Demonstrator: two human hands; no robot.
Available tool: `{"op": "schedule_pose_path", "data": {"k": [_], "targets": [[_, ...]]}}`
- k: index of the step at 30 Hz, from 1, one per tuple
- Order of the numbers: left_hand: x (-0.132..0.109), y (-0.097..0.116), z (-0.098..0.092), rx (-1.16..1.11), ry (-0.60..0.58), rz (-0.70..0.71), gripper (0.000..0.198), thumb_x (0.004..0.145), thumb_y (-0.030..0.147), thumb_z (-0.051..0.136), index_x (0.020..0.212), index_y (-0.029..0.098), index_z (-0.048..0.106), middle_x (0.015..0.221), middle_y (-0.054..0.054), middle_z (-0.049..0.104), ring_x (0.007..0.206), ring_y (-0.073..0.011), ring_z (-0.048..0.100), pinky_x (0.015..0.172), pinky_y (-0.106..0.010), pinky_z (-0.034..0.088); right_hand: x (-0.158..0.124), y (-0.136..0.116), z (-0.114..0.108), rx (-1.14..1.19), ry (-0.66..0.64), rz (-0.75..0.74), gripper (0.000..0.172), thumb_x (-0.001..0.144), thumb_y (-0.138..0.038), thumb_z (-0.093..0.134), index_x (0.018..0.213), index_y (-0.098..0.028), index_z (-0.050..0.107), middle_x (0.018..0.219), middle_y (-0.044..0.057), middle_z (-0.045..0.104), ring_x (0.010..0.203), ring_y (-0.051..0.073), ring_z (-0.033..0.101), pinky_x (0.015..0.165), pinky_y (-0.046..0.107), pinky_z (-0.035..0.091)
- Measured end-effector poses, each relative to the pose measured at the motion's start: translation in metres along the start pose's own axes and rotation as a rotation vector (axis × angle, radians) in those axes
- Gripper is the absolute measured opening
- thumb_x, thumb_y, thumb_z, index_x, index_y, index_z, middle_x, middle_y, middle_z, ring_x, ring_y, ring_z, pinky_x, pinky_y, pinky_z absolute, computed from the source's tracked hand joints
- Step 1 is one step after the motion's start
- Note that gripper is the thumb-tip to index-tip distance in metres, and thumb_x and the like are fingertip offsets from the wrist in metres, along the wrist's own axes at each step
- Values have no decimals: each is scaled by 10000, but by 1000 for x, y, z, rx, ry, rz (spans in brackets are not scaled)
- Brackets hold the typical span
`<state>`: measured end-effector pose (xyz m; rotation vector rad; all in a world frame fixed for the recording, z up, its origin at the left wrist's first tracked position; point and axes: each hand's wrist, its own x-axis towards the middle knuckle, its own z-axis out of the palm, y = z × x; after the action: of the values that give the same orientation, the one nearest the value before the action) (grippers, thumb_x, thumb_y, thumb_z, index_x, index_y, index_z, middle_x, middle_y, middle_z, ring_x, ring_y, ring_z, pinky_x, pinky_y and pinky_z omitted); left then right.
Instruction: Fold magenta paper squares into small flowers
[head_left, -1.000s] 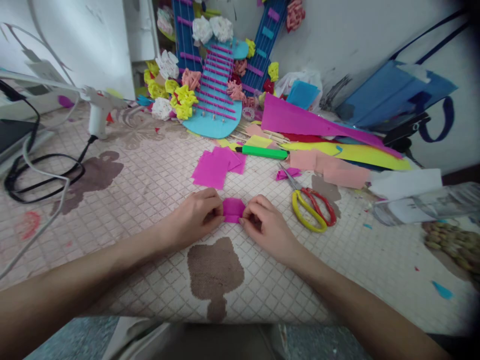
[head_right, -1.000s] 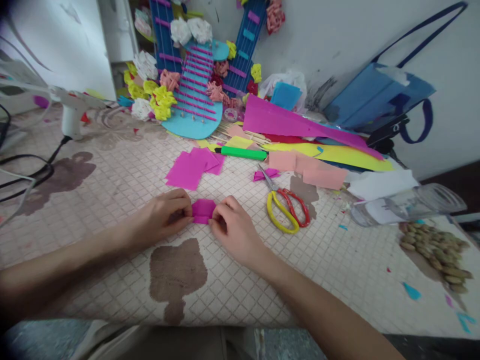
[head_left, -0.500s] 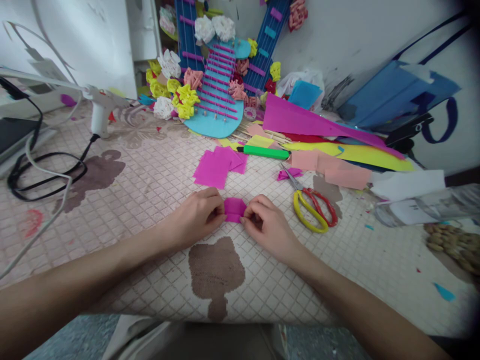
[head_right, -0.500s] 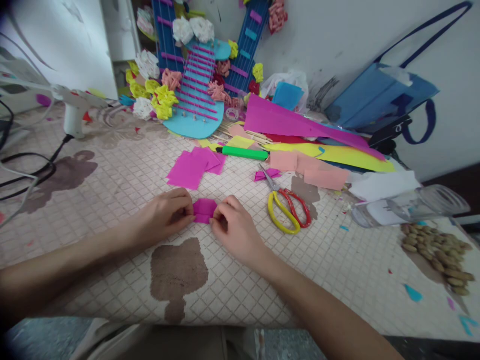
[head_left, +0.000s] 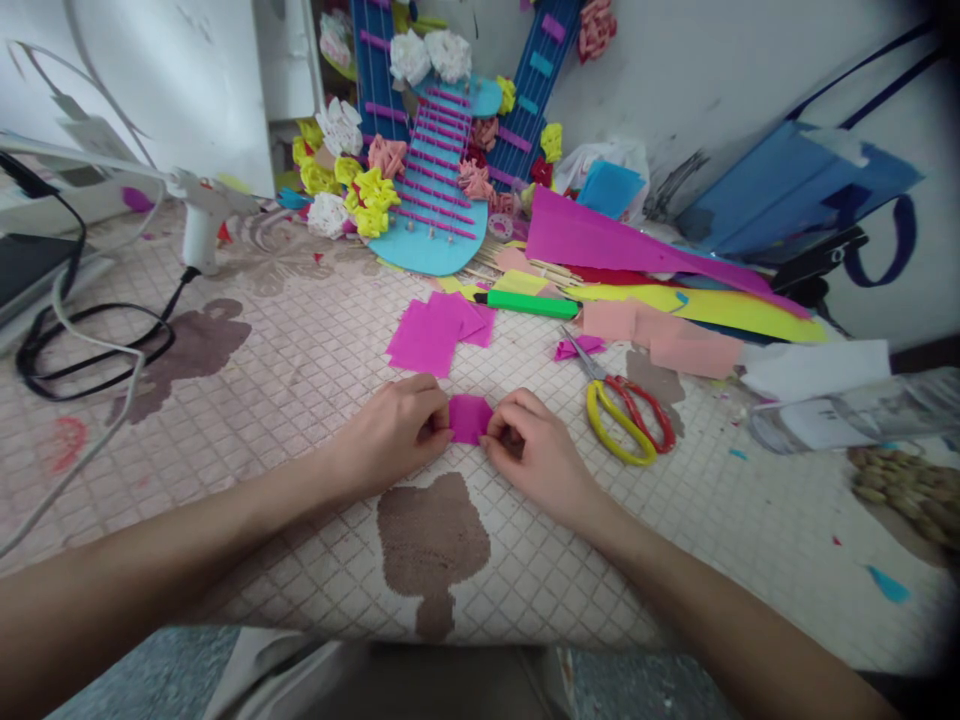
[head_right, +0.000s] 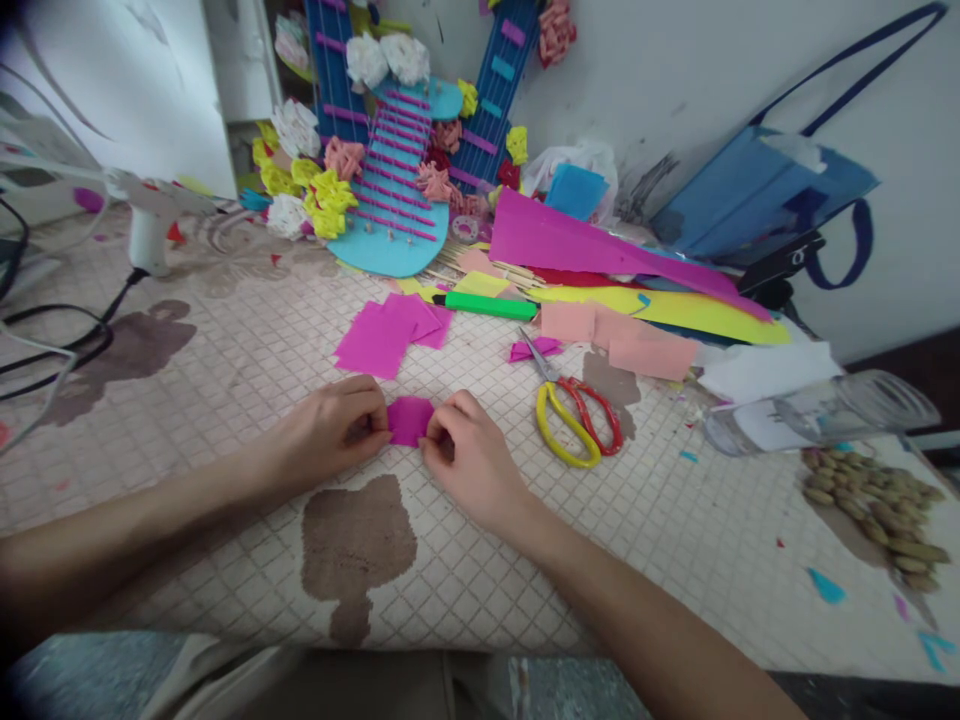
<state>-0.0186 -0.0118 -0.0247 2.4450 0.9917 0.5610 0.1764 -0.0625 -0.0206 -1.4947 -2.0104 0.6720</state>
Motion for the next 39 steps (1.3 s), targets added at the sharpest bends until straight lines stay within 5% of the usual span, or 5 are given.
{"op": "schedule_pose_path", "data": {"k": [13,21,26,30,39], "targets": [[1,2,-2,-90,24,30,157,746,0,538,737,143,604,725,-8,554,680,-122,508,614,-232,376,-1,2,0,69,-15,-39,160,795,-45,528,810,-198,571,879,21,502,788,142,511,677,273,423],[3,11,2,121,11,-39,142,813,279,643,782,151,591,789,-34,578,745,-186,542,676,-315,392,1,-4,4,-9,8,-7,131,793,-72,537,778,-200,521,851,24,506,783,161,512,687,299,424],[3,8,1,34,10,-47,45,783,163,640,777,152,596,783,-25,578,749,-170,543,675,-294,402,1,-1,2,37,-30,-19,180,789,-27,512,787,-207,517,880,19,494,820,157,509,715,292,422],[2,2,-4,-121,-4,-55,165,713,-13,565,772,137,599,748,-7,563,679,-121,520,618,-238,401,-1,3,-2,82,-50,-33,198,799,-11,498,819,-206,523,892,13,483,818,143,504,721,281,417],[7,-4,-9,-189,-38,-116,151,687,42,574,803,138,593,702,6,572,631,-103,521,568,-209,415,-1,3,-2,54,-61,-42,174,816,-37,483,825,-205,524,897,24,488,826,154,514,733,298,433]]}}
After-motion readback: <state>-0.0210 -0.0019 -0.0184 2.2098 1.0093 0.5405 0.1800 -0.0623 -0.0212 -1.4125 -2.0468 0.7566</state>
